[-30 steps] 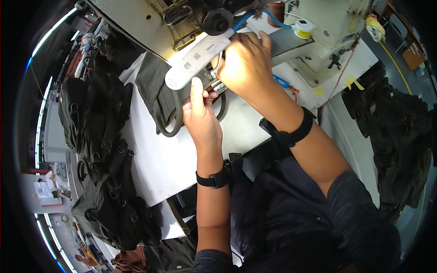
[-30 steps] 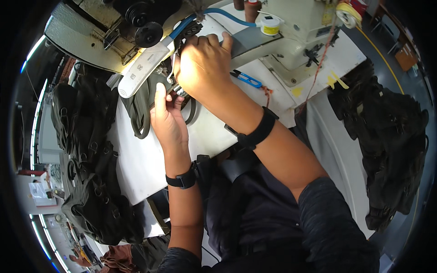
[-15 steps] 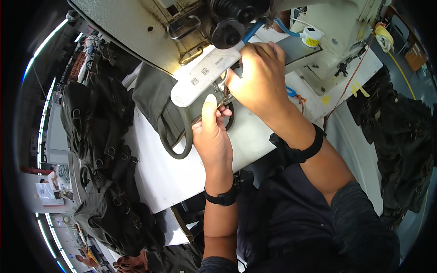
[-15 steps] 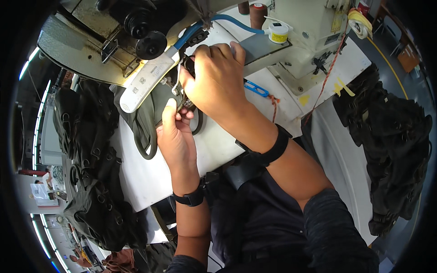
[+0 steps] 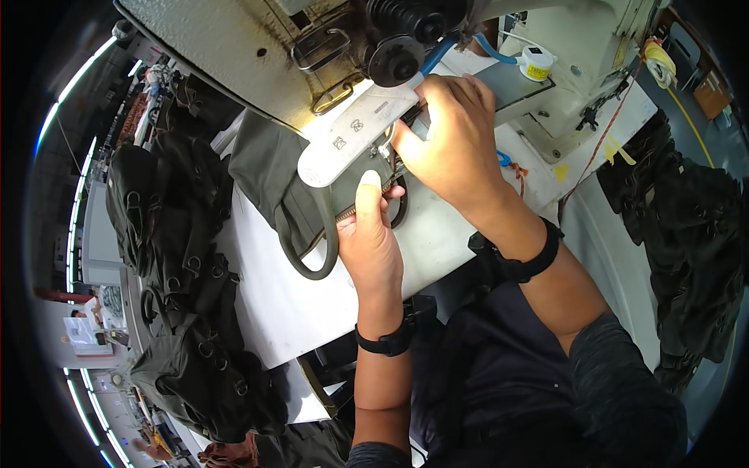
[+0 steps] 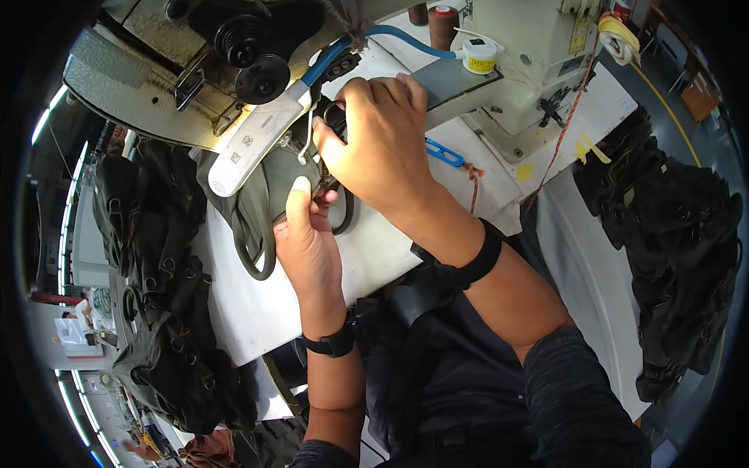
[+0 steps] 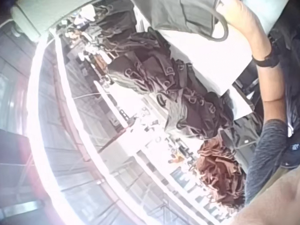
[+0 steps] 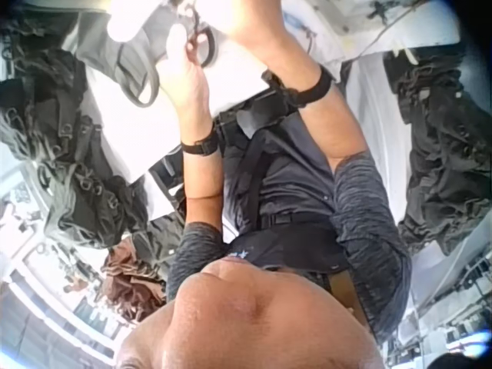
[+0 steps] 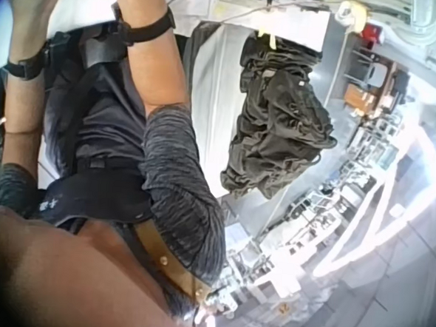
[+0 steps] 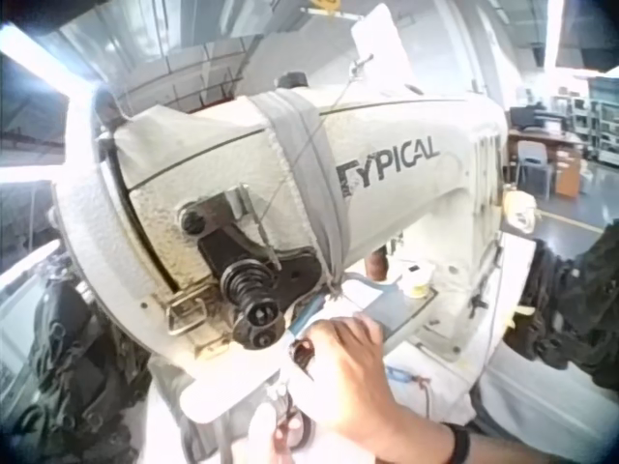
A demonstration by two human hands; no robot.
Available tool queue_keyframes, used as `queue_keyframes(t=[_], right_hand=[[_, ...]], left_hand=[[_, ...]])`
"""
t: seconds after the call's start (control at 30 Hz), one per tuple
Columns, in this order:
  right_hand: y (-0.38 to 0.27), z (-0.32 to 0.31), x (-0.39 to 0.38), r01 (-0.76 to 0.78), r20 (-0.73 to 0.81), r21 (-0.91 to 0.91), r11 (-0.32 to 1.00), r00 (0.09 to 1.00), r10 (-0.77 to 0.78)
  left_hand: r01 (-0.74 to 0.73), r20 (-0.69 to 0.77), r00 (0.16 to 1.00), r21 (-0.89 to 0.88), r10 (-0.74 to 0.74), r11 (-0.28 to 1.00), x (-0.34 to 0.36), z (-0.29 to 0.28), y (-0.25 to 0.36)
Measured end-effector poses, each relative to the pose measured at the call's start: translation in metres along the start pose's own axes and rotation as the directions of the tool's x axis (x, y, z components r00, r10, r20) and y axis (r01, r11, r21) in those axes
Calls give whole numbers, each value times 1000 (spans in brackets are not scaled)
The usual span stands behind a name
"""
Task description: The person operates an industrial sewing machine to stitch a zipper onto a green fabric bag. They guide the bag under the needle, align the zipper teeth, and sew along the edges. The person periodically stops to adjust the bag's position and inspect the stitching.
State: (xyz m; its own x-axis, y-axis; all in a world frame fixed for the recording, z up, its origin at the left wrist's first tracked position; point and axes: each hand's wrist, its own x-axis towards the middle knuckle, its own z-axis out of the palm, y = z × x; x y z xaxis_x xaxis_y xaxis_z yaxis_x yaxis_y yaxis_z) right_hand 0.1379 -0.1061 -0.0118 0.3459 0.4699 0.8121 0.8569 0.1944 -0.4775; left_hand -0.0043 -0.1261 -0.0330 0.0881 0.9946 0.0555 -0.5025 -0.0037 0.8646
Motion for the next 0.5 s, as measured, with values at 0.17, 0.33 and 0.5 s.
queue_keyframes(t=[0.17,0.33,0.5], right_hand=[[1,0,-1,34,-14,39,999,999,-33],[4,2,-3,33,-34,67,997,999,-31],[6,2,-2,27,-49,87,996,999,-23]], left_hand=[[-35,-16,999,-30,35,999,-2,0,-3],[-51,-23,998,-13,51,999,0,-3,-4],[-78,-6,997,69,78,995,2,-4,-6]])
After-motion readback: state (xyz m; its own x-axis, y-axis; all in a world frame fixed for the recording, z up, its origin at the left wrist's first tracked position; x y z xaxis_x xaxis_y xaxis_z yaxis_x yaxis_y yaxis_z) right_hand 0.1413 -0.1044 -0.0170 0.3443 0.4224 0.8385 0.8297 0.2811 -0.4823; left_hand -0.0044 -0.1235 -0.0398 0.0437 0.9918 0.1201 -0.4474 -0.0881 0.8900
